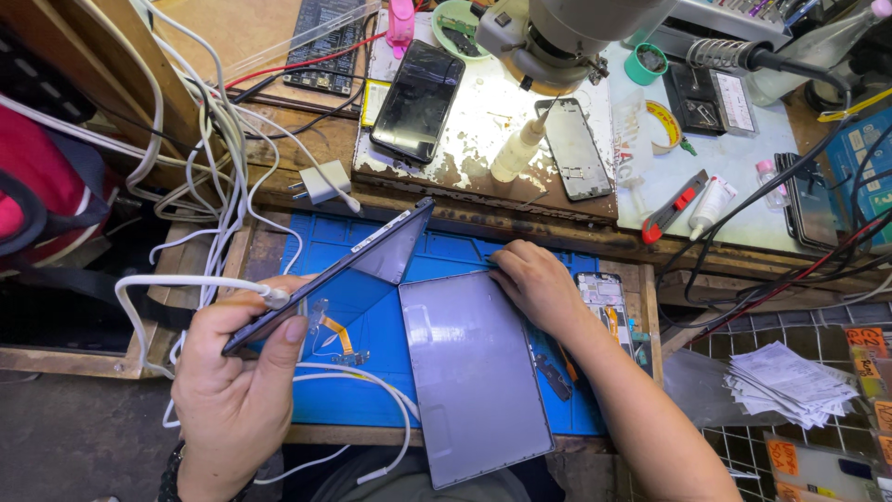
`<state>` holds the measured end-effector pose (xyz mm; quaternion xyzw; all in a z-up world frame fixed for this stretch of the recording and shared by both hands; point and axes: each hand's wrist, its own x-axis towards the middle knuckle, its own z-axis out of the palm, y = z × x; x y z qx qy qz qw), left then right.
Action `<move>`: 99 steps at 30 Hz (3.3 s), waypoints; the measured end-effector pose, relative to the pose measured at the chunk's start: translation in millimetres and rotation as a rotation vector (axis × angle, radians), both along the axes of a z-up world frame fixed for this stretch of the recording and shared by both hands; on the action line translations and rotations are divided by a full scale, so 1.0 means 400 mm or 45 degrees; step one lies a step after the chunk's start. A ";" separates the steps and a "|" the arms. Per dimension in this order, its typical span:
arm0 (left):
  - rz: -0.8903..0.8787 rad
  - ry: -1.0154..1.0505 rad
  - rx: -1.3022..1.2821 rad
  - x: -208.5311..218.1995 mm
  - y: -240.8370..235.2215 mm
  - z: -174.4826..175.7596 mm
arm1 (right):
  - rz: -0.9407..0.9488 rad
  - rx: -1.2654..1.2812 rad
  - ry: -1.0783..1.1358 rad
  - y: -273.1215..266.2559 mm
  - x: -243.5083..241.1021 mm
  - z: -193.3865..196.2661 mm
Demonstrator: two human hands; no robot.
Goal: The person works on a disassembled tablet, using a screwdriver to remove screws from the back cover. They then use a soldering iron to work on the internal circuit board and connect a white charging cable to the device. The person handles the tablet's back cover and internal components throughout the process.
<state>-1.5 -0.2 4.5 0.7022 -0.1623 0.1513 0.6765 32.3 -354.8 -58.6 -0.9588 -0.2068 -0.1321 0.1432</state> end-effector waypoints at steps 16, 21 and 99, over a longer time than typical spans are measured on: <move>0.096 0.049 0.022 0.000 0.000 -0.011 | -0.033 0.006 0.145 0.000 0.009 -0.010; 0.105 0.042 0.027 0.002 -0.003 -0.008 | -0.165 0.037 0.241 -0.002 0.005 -0.009; -0.078 -0.096 0.143 -0.066 -0.020 -0.195 | -0.833 0.241 0.354 0.007 -0.068 -0.033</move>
